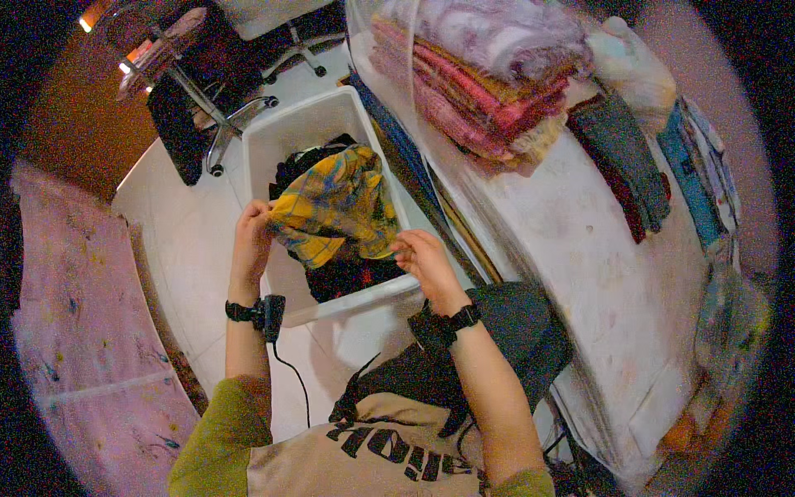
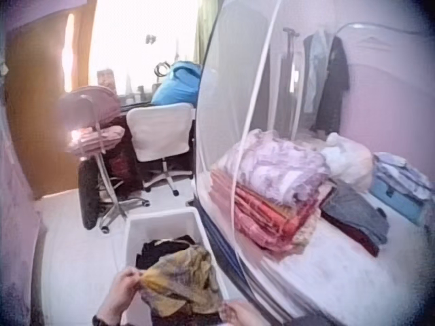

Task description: Folding a yellow shirt and a turquoise mesh top on a bed.

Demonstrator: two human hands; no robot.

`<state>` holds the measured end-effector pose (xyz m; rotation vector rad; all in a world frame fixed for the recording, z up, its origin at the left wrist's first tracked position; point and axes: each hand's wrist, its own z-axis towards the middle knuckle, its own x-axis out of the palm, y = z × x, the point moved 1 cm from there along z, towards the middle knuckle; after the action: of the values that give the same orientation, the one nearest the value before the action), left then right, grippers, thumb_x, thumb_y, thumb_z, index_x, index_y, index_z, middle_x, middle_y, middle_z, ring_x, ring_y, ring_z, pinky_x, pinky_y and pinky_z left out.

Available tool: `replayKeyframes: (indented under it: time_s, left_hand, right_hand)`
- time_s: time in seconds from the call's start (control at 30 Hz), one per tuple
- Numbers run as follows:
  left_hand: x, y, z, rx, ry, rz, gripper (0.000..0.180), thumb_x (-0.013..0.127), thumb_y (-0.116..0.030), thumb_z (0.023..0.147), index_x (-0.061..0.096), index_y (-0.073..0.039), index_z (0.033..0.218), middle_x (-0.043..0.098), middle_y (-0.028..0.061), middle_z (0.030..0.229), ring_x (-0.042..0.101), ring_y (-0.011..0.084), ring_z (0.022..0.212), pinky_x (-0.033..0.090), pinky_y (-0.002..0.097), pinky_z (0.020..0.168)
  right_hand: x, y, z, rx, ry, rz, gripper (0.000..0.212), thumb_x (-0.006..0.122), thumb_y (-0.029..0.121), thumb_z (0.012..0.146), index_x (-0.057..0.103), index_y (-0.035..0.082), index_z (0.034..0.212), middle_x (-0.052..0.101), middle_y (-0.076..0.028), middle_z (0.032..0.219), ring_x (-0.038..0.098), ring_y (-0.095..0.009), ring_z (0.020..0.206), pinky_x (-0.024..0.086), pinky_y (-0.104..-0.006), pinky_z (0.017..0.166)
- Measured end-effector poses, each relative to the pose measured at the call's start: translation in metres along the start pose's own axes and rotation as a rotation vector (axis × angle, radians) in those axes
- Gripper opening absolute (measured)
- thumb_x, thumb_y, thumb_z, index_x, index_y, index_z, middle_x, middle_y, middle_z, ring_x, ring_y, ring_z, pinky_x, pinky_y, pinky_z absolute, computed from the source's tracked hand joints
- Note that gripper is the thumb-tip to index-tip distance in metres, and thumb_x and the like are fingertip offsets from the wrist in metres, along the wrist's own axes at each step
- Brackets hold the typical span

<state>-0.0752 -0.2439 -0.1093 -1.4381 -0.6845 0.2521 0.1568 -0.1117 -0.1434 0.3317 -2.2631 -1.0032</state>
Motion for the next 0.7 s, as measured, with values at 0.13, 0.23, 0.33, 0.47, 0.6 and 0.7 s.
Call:
replayKeyframes:
  time_s: [0.13, 0.23, 0.33, 0.47, 0.6, 0.7]
  left_hand:
    - [0.019, -0.023, -0.034, 0.045, -0.010, -0.092, 0.010, 0.044, -0.014, 0.078, 0.039, -0.007, 0.073, 0.048, 0.0035, 0.079, 0.044, 0.0109, 0.074, 0.035, 0.0243, 0.070]
    - [0.016, -0.022, -0.057, 0.030, 0.065, -0.135, 0.012, 0.047, -0.016, 0.077, 0.039, -0.007, 0.074, 0.048, 0.0043, 0.079, 0.045, 0.0117, 0.076, 0.036, 0.0245, 0.071]
    - [0.030, -0.020, -0.080, -0.010, 0.196, -0.029, 0.013, 0.050, -0.013, 0.074, 0.041, -0.006, 0.077, 0.050, 0.0045, 0.082, 0.045, 0.0109, 0.077, 0.036, 0.0227, 0.071]
    - [0.055, -0.022, -0.091, -0.115, 0.335, 0.055, 0.014, 0.051, -0.014, 0.075, 0.040, -0.006, 0.075, 0.050, 0.0038, 0.080, 0.045, 0.0109, 0.075, 0.035, 0.0230, 0.071]
    - [0.066, -0.017, -0.097, -0.198, 0.434, 0.169, 0.011, 0.051, -0.011, 0.076, 0.041, -0.006, 0.077, 0.052, 0.0056, 0.086, 0.044, 0.0099, 0.080, 0.034, 0.0229, 0.073]
    - [0.073, -0.013, -0.099, -0.096, 0.590, 0.072, 0.020, 0.053, -0.004, 0.074, 0.043, -0.003, 0.091, 0.045, 0.0121, 0.112, 0.042, 0.0167, 0.103, 0.031, 0.0278, 0.086]
  right_hand:
    - [0.002, -0.004, -0.010, -0.006, 0.049, -0.054, 0.018, 0.049, 0.018, 0.079, 0.046, 0.005, 0.091, 0.055, -0.006, 0.079, 0.049, -0.010, 0.064, 0.041, -0.0217, 0.058]
    - [0.021, 0.006, -0.029, -0.189, 0.162, -0.259, 0.046, 0.061, 0.015, 0.071, 0.038, 0.008, 0.110, 0.043, -0.012, 0.105, 0.051, -0.013, 0.071, 0.043, -0.0242, 0.064]
    - [0.041, 0.005, -0.040, -0.353, 0.445, -0.492, 0.081, 0.072, 0.013, 0.057, 0.025, 0.012, 0.123, 0.019, -0.017, 0.125, 0.050, -0.020, 0.087, 0.043, -0.0293, 0.073]
    - [0.042, -0.035, -0.043, -0.632, 0.376, -0.945, 0.067, 0.072, 0.028, 0.055, 0.043, 0.005, 0.111, 0.035, -0.018, 0.115, 0.046, -0.026, 0.096, 0.042, -0.0318, 0.075]
    - [0.034, -0.038, -0.052, -0.325, 0.330, -0.842, 0.050, 0.068, 0.019, 0.060, 0.049, 0.001, 0.102, 0.051, -0.017, 0.096, 0.054, -0.024, 0.084, 0.045, -0.0321, 0.068]
    - [0.016, -0.033, -0.055, -0.350, 0.143, -0.686, 0.030, 0.049, 0.001, 0.068, 0.050, -0.001, 0.097, 0.058, -0.014, 0.079, 0.057, -0.019, 0.056, 0.046, -0.0274, 0.046]
